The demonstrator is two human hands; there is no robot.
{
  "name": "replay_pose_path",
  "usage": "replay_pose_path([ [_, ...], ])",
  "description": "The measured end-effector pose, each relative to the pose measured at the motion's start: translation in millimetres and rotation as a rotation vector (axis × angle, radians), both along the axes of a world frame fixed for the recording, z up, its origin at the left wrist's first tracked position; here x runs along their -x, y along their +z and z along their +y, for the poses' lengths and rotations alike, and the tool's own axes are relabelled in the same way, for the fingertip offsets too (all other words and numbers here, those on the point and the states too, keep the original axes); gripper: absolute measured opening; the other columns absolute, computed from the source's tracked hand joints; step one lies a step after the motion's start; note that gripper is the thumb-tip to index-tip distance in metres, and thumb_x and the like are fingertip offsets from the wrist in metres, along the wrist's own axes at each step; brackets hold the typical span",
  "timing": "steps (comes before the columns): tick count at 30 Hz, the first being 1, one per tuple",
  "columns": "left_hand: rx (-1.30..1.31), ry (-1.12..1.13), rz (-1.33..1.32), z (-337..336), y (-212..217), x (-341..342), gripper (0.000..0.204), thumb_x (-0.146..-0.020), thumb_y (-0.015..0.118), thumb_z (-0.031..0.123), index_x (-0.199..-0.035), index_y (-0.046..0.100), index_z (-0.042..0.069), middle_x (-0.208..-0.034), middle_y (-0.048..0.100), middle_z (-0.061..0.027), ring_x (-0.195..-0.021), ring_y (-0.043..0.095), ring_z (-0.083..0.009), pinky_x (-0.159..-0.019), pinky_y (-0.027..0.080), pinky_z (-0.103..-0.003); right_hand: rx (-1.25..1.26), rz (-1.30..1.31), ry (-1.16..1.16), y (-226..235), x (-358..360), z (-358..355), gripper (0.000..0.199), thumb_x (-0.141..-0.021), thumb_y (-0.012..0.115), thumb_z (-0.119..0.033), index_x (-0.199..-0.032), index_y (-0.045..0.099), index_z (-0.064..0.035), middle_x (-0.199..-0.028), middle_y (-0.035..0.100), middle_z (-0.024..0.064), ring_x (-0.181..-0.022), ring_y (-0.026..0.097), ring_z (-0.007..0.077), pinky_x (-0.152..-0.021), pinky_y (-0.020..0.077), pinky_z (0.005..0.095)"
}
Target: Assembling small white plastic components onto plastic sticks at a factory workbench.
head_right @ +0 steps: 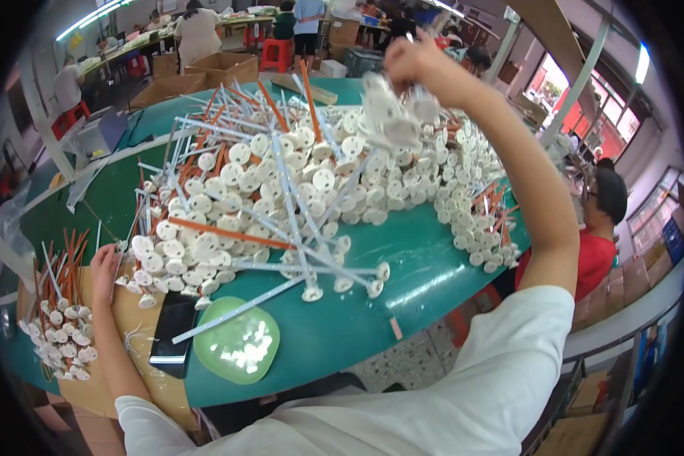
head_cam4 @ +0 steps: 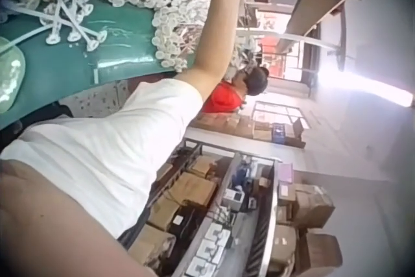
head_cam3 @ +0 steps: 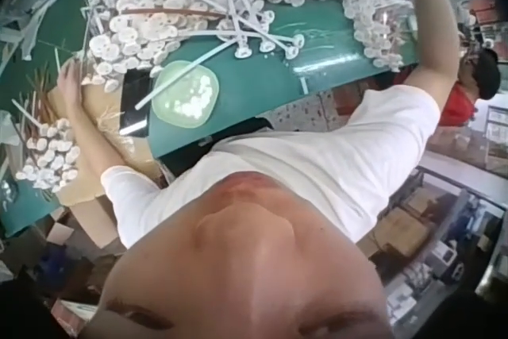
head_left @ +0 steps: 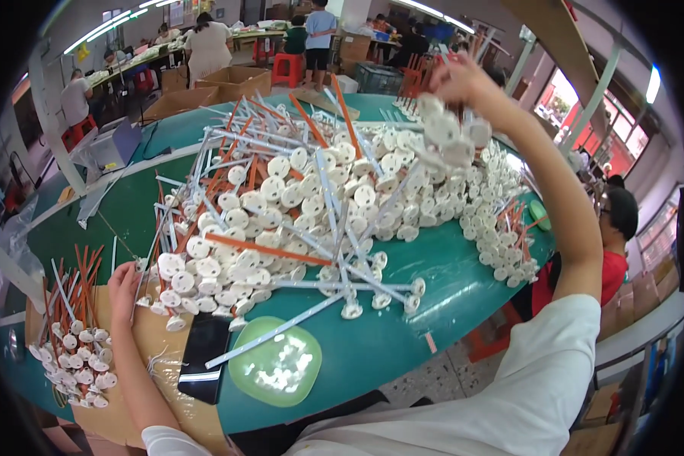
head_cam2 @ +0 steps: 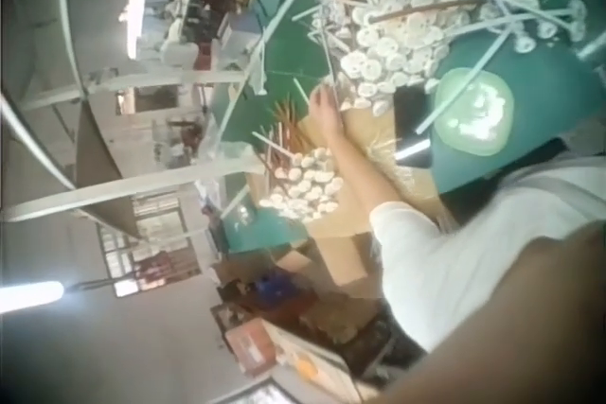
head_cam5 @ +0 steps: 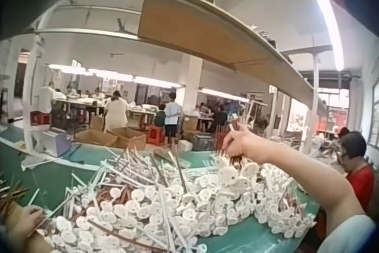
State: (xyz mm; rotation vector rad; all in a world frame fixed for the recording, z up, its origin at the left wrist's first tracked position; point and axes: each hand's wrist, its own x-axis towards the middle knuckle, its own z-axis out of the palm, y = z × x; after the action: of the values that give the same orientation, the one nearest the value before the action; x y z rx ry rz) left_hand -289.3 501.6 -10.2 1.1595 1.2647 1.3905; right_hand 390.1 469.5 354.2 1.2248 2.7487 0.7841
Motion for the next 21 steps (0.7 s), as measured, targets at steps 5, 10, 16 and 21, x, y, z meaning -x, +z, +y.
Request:
replay_pose_path([
  [5,0.009,-0.014,0.002,-2.2,-0.9,7.7,0.02,-0.097,0.055,0.021,-0.11,0.06,0.005,-0.104,0.062,-0.0009,-0.087,0.057,-0.007,-0.081,0.048,-0.022,0.181,-0.01,-0.069,-18.2,-47.6,9.8,0.026,-0.067,0.058,0.005,-0.083,0.07,-0.0108,-0.096,0.063,0.0066,-0.109,0.057,0.0249,-0.109,0.0121,0.0685],
  [10,-0.01,0.064,0.05,-3.7,4.4,0.1,0.022,-0.098,0.054,0.023,-0.106,0.061,0.004,-0.097,0.061,-0.0033,-0.083,0.058,-0.0084,-0.079,0.049,-0.023,0.326,-0.095,-0.197,-41.0,-52.6,65.2,0.021,-0.068,0.064,-0.004,-0.086,0.072,-0.0113,-0.101,0.064,0.0097,-0.113,0.055,0.0268,-0.107,0.0164,0.0682],
  [16,-0.029,0.058,-0.003,7.7,-12.8,14.0,0.036,-0.101,0.045,0.036,-0.108,0.058,0.003,-0.098,0.062,-0.0056,-0.082,0.057,-0.0099,-0.078,0.048,-0.024,0.182,-0.326,-0.299,-105.2,-80.6,144.7,0.018,-0.075,0.065,-0.023,-0.092,0.072,-0.0188,-0.11,0.064,0.0046,-0.118,0.051,0.0243,-0.105,0.0239,0.0628],
  [21,-0.031,0.049,0.009,5.8,-0.9,2.4,0.037,-0.102,0.043,0.037,-0.109,0.058,0.003,-0.097,0.061,-0.0057,-0.082,0.057,-0.0104,-0.078,0.048,-0.024,0.057,-0.405,-0.044,-103.0,-61.5,146.0,0.033,-0.079,0.062,-0.022,-0.111,0.067,-0.0252,-0.127,0.056,0.0084,-0.118,0.051,0.0269,-0.095,0.0417,0.0477],
])
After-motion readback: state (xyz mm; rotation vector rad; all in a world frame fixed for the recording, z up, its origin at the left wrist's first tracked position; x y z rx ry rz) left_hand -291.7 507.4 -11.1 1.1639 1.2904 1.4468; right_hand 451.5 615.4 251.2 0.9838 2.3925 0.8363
